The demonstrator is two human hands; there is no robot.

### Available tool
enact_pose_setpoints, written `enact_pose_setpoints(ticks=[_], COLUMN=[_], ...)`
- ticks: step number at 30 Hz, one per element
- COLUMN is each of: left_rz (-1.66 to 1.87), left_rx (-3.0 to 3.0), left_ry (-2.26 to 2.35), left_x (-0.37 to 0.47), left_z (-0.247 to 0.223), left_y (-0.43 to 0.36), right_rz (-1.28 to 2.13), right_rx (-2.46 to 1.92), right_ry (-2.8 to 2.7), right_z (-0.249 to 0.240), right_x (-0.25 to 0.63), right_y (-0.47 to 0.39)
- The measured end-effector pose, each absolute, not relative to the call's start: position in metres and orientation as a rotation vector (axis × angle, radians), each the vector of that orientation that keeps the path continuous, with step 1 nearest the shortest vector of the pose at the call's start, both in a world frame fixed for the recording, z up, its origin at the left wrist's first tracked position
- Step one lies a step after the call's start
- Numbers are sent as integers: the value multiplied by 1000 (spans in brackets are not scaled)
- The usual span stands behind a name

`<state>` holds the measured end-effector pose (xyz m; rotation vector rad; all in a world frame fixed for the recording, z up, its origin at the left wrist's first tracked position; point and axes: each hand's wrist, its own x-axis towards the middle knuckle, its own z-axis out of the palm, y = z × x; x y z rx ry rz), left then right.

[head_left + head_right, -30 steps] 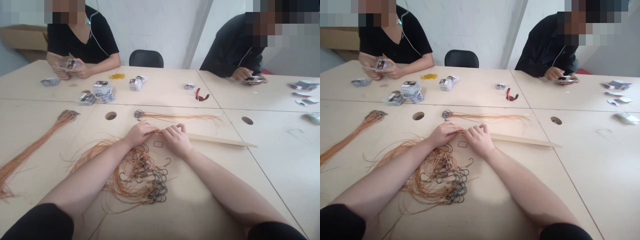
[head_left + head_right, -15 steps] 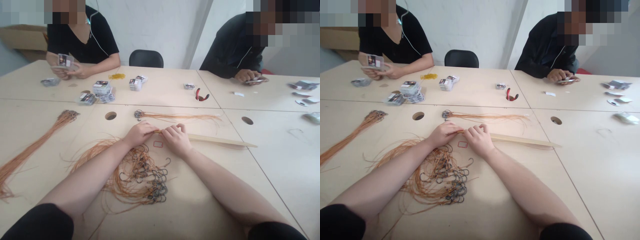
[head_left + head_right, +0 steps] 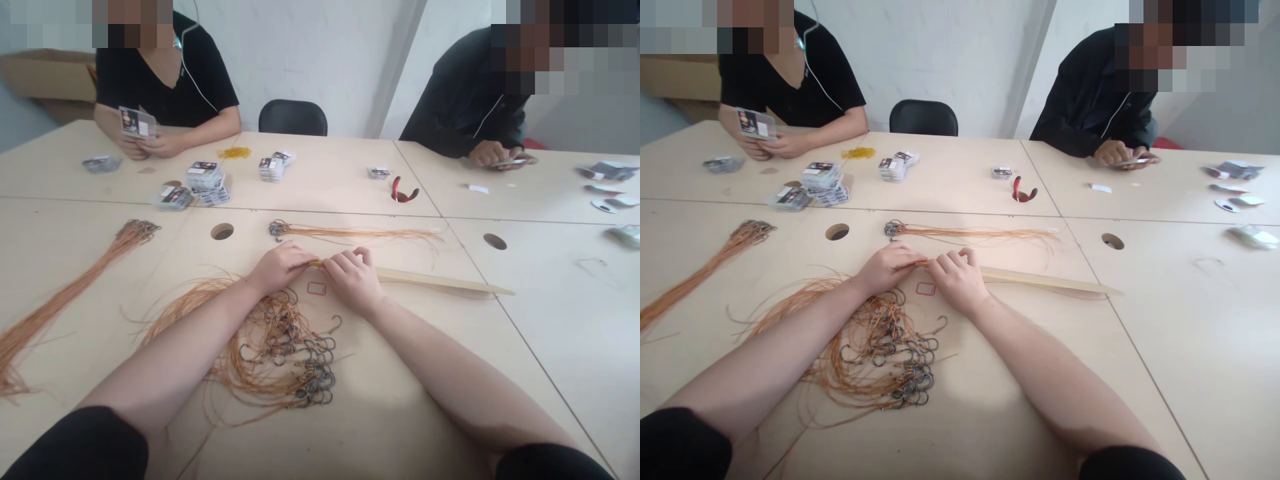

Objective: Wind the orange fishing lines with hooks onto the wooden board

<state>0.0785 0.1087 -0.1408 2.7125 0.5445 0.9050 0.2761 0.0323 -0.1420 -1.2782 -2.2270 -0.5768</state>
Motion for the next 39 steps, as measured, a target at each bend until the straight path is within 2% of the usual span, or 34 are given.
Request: enact_pose_setpoints(ticks=[39], left_rz=[896], left_rx=[2707], left_ry=[545], left_x=[79], left_z=[-139], left_y=[108], right_rz=[-570], right_rx=[-1287], right_ry=[-2226], right_z=[-142], right_x=[276], right_y=[32])
